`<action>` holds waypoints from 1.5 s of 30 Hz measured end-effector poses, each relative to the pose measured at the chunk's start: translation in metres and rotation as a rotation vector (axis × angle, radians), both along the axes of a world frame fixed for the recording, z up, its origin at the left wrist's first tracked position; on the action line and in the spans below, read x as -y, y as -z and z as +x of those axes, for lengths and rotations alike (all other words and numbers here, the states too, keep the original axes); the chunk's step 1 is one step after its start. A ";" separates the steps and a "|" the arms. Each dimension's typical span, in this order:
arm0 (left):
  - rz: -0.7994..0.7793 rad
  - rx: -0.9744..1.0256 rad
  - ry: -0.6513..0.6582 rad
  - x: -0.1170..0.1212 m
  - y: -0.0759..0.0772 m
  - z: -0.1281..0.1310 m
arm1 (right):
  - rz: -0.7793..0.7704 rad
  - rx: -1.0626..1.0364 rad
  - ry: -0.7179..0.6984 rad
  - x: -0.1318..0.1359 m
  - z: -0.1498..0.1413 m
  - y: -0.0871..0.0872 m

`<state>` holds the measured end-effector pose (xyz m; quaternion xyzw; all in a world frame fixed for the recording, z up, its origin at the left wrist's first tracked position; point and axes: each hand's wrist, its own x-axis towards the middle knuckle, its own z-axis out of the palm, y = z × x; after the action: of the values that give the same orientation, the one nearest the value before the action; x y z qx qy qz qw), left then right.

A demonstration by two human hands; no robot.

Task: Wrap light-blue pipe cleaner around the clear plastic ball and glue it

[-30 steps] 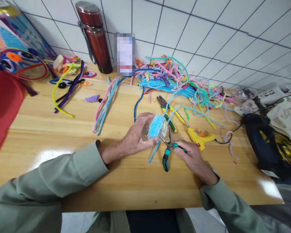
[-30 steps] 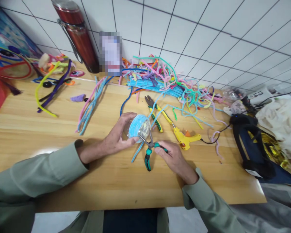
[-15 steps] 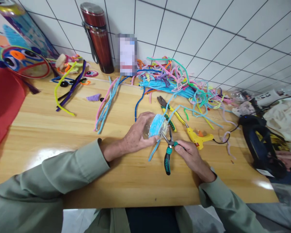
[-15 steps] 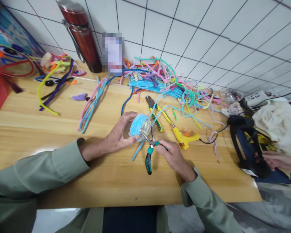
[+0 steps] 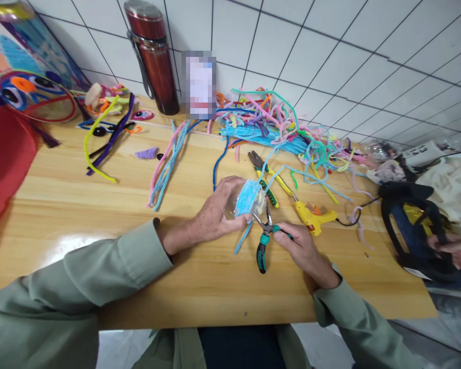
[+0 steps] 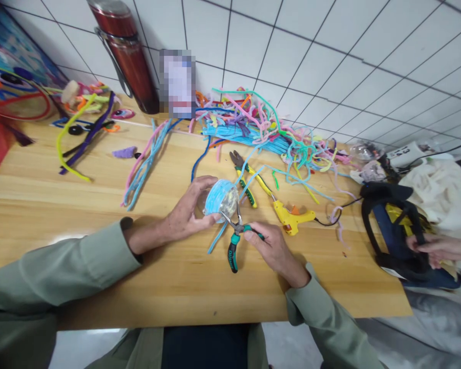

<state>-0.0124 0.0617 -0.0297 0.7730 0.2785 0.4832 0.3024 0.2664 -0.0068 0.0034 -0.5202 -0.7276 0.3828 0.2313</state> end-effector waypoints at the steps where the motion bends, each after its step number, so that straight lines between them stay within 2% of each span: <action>1: -0.004 -0.002 0.000 0.000 0.000 0.000 | 0.002 -0.004 0.004 0.000 0.000 -0.001; 27: 0.062 0.010 -0.017 -0.001 -0.001 0.002 | -0.033 -0.018 0.016 0.002 -0.004 -0.007; 45: 0.026 -0.008 -0.021 -0.001 0.001 0.001 | -0.023 -0.024 0.031 0.003 -0.001 -0.002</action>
<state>-0.0110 0.0625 -0.0307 0.7759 0.2816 0.4866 0.2863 0.2656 -0.0097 0.0050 -0.5293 -0.7122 0.3937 0.2399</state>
